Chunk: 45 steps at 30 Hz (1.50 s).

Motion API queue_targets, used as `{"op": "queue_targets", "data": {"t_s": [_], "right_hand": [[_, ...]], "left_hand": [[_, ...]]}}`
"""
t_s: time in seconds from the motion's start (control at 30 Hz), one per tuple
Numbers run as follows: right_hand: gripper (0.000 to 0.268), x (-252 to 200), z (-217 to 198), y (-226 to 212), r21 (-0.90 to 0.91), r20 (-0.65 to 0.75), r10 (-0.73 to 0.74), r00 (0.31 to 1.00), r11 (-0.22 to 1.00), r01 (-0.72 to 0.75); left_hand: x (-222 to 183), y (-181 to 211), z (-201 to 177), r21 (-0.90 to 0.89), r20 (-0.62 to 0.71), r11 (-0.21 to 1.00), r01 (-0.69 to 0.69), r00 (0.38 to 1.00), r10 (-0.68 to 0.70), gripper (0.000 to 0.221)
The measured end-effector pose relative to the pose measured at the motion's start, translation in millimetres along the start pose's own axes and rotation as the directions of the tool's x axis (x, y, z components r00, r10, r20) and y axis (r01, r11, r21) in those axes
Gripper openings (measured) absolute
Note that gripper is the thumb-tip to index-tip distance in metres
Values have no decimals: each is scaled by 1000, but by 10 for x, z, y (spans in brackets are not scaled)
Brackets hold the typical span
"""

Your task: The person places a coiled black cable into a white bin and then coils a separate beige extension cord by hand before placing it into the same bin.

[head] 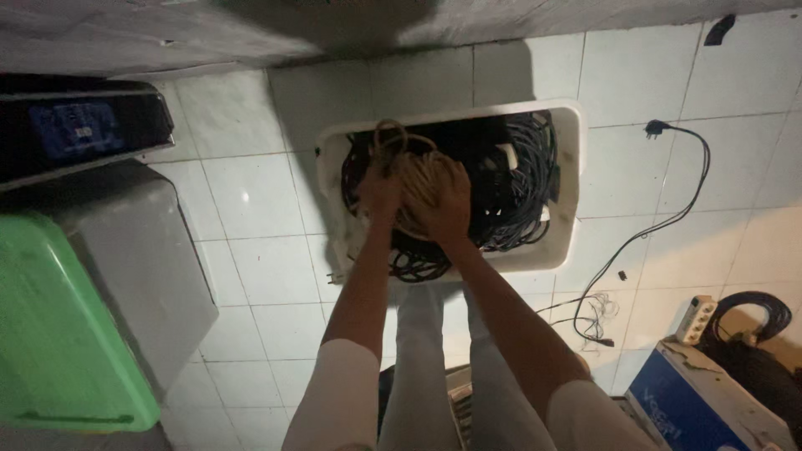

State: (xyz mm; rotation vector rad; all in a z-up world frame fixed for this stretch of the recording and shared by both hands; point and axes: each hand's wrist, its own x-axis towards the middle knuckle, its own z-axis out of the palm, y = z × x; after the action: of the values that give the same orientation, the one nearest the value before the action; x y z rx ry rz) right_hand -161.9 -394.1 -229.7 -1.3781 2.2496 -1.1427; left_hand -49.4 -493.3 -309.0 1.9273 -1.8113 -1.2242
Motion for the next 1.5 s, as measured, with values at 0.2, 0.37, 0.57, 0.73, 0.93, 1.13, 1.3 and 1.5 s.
{"op": "queue_targets", "data": {"t_s": [0.2, 0.37, 0.57, 0.73, 0.93, 1.13, 1.3, 1.5], "right_hand": [[73, 206, 380, 208, 2, -74, -142, 987, 990, 143], [72, 378, 662, 407, -61, 87, 90, 992, 995, -85], [53, 212, 355, 524, 59, 116, -90, 989, 995, 84], [62, -47, -404, 447, 82, 265, -41, 963, 996, 20], [76, -774, -750, 917, -154, -113, 142, 983, 975, -159], [109, -883, -496, 1439, 340, 170, 359, 918, 853, -396], [94, -648, -445, 1474, 162, 482, 580, 657, 677, -718], [68, -652, -562, 1285, 228, 476, 556, 681, 670, -706]], "left_hand": [[48, 56, -34, -63, -246, 995, 82, 965, -95, 50], [44, 97, -57, -159, -211, 936, -314, 937, 279, 42], [-670, 421, 24, 148, -206, 800, -582, 772, 601, 46], [-1227, 419, 181, 134, -105, 840, -526, 835, 540, 47], [-1979, 342, 453, -38, 217, 937, -348, 912, 348, 51], [-1626, 208, 881, 142, 43, 902, -408, 913, 406, 67], [-1503, -37, 1182, 342, 231, 903, -261, 954, 189, 35], [-1714, 492, 686, 215, -98, 847, -487, 852, 515, 77]]}}
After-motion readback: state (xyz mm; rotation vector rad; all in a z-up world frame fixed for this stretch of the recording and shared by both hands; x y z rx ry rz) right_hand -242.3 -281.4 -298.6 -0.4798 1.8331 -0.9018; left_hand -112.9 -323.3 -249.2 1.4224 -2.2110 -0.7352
